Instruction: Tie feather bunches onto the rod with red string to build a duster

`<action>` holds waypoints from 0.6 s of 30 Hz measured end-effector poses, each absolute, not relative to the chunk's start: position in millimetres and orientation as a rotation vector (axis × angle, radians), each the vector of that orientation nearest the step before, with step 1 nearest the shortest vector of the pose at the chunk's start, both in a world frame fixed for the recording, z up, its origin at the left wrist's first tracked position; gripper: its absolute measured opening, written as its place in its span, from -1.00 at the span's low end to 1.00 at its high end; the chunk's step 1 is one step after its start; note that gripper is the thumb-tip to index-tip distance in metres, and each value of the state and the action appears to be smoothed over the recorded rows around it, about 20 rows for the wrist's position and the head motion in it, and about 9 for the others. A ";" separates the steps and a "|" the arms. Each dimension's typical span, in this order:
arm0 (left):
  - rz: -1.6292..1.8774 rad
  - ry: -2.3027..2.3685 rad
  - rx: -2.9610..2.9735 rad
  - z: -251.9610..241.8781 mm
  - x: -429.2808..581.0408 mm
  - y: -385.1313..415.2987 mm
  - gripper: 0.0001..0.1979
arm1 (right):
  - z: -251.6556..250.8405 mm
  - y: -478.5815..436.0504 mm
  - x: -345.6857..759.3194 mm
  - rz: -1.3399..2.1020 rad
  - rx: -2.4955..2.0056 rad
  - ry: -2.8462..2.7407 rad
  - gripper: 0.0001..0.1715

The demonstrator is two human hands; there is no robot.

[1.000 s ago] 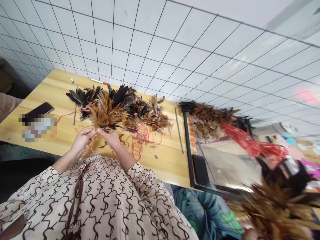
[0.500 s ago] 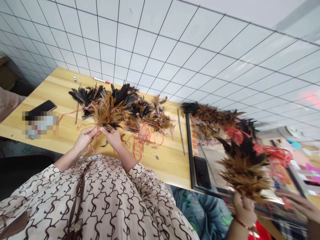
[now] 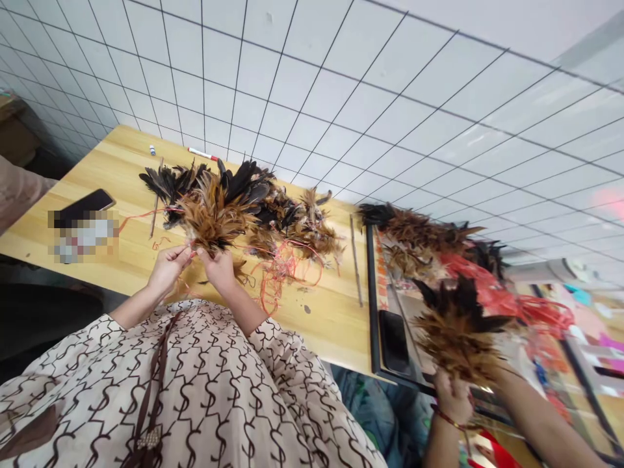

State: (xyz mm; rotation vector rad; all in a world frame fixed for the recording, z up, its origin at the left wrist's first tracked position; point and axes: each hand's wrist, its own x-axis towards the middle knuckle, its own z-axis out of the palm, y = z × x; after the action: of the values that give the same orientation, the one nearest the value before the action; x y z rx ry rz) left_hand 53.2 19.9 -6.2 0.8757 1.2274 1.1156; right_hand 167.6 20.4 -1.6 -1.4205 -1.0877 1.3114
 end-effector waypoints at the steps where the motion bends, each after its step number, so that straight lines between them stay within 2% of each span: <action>1: 1.115 1.223 0.875 -6.8 52.9 19.9 -0.76 | -0.7 20.8 167.6 1.299 -1.386 -1.083 -0.78; 9: 1.098 1.209 0.854 -13.3 52.5 21.0 -0.80 | -0.6 28.3 175.4 1.298 -1.357 -1.126 -0.80; 18: 1.135 1.347 1.108 -15.7 50.1 22.7 -0.84 | -7.3 20.5 170.5 1.439 -1.421 -1.142 -0.52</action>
State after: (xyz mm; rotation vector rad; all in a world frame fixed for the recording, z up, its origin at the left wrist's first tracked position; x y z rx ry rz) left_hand 50.1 22.7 -15.7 1.1082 1.3466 1.1346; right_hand 170.5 20.5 -7.3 -1.4214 -1.1421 1.4394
